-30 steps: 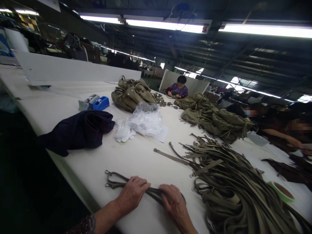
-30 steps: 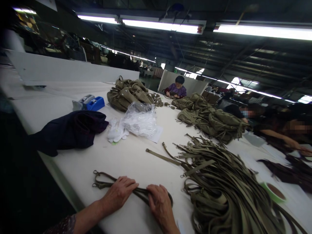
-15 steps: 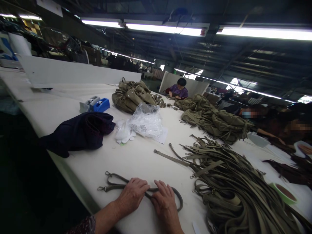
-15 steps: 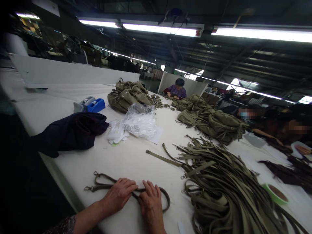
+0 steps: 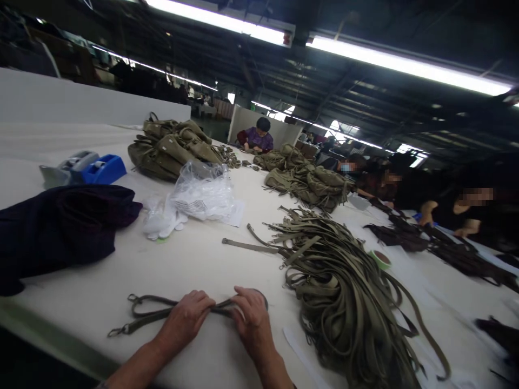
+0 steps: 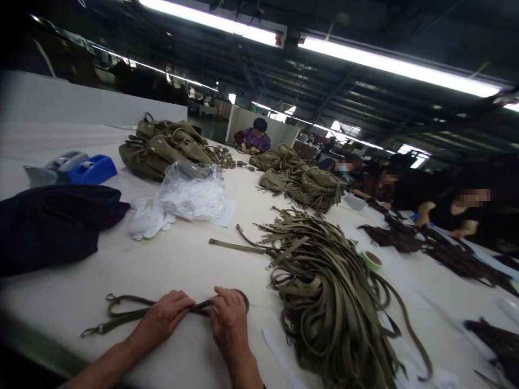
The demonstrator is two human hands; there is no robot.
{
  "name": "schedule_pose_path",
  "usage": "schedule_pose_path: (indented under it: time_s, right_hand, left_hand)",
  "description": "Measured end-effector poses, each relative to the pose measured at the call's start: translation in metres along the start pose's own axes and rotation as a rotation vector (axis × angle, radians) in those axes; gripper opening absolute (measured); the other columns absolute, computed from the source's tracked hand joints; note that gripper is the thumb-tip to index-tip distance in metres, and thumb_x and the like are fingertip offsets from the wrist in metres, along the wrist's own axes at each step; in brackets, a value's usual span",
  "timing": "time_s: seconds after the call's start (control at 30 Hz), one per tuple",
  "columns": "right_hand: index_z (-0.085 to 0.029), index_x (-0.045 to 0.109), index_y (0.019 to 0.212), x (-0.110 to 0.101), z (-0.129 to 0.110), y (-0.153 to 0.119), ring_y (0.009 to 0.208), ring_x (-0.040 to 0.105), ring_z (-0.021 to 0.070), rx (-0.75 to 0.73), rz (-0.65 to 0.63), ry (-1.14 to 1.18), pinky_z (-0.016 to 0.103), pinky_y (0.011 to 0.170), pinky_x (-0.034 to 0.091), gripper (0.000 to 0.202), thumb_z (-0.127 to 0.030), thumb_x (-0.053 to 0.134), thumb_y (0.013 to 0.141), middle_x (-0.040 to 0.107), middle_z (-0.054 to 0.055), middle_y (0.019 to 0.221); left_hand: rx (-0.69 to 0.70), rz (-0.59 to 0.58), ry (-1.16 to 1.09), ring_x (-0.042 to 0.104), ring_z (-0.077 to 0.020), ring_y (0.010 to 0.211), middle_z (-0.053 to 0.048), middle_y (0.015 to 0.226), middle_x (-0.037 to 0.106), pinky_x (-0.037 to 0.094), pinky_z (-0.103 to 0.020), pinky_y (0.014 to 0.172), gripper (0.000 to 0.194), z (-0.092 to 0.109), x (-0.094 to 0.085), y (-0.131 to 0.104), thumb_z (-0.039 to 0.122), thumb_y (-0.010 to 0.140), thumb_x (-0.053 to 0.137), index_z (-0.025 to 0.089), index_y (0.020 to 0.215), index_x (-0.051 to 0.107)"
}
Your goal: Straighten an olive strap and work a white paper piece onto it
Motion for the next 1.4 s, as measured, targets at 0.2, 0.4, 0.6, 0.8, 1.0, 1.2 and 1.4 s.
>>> schedule_pose_path:
  time_s: [0.2,0.4,0.6,0.8,1.0,1.2,1.4]
  right_hand:
    - [-0.023,0.07,0.083,-0.016,-0.022,-0.043,0.068,0.068,0.0181,0.56,-0.222,0.269,0.025,0.061,0.049,0.012,-0.028,0.061,0.089,0.071,0.001,0.071]
    - [-0.024,0.07,0.109,-0.013,-0.009,-0.029,0.086,0.072,0.0227,0.725,-0.055,0.318,0.033,0.081,0.056,0.023,-0.031,0.061,0.089,0.076,0.005,0.096]
    - [-0.024,0.07,0.11,0.033,-0.002,-0.028,0.099,0.07,0.0226,0.383,0.044,0.178,0.036,0.091,0.058,0.034,-0.008,0.056,0.084,0.074,0.006,0.105]
    - [-0.025,0.065,0.114,0.047,0.008,-0.039,0.098,0.069,0.0218,0.195,0.078,0.057,0.035,0.085,0.059,0.042,0.0,0.05,0.084,0.073,0.005,0.107]
    - [-0.025,0.065,0.11,0.041,0.007,-0.034,0.089,0.068,0.0218,0.175,0.045,0.003,0.034,0.081,0.057,0.043,0.004,0.051,0.081,0.072,0.004,0.098]
    - [-0.027,0.067,0.103,0.036,0.002,-0.023,0.084,0.066,0.0205,0.19,-0.003,-0.075,0.029,0.074,0.052,0.043,0.005,0.053,0.079,0.072,0.001,0.09]
    - [-0.026,0.069,0.101,0.036,-0.006,-0.007,0.078,0.066,0.0191,0.094,-0.053,-0.086,0.027,0.068,0.048,0.033,-0.002,0.054,0.083,0.072,0.0,0.083]
  left_hand:
    - [-0.002,0.031,-0.05,0.061,-0.0252,0.097,-0.003,0.1,0.066,0.054,-0.045,0.088,0.02,-0.002,0.006,-0.001,0.021,0.099,0.046,0.028,0.11,0.061]
    - [0.126,-0.041,-0.06,0.061,-0.0242,0.089,-0.002,0.095,0.066,0.056,-0.041,0.079,0.024,0.035,0.025,-0.005,0.017,0.098,0.045,0.029,0.112,0.06]
    - [0.195,-0.103,-0.087,0.062,-0.0238,0.095,-0.005,0.101,0.067,0.057,-0.039,0.085,0.021,0.051,0.032,-0.009,0.012,0.096,0.044,0.023,0.105,0.06]
    - [0.307,-0.095,0.099,0.063,-0.0237,0.101,-0.003,0.111,0.068,0.054,-0.046,0.098,0.044,0.023,0.002,-0.026,0.004,0.09,0.046,0.027,0.127,0.053]
    - [0.387,0.112,0.391,0.063,-0.0173,0.105,-0.001,0.112,0.068,0.044,-0.04,0.108,0.041,-0.032,-0.036,-0.049,0.01,0.096,0.045,0.032,0.129,0.056]
    - [0.396,0.096,0.319,0.063,-0.0168,0.089,-0.001,0.099,0.067,0.052,-0.034,0.086,0.037,-0.038,-0.029,-0.046,0.01,0.098,0.042,0.029,0.123,0.06]
    - [0.408,0.034,0.32,0.061,-0.0224,0.116,-0.006,0.134,0.063,0.054,-0.038,0.092,0.027,-0.013,-0.034,-0.025,0.01,0.096,0.046,0.027,0.106,0.064]
Point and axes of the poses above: each hand's wrist, its own y-axis towards the middle knuckle, its own x-axis out of the palm, z = x × y, the point moved 1 cm from there along y, towards the middle knuckle
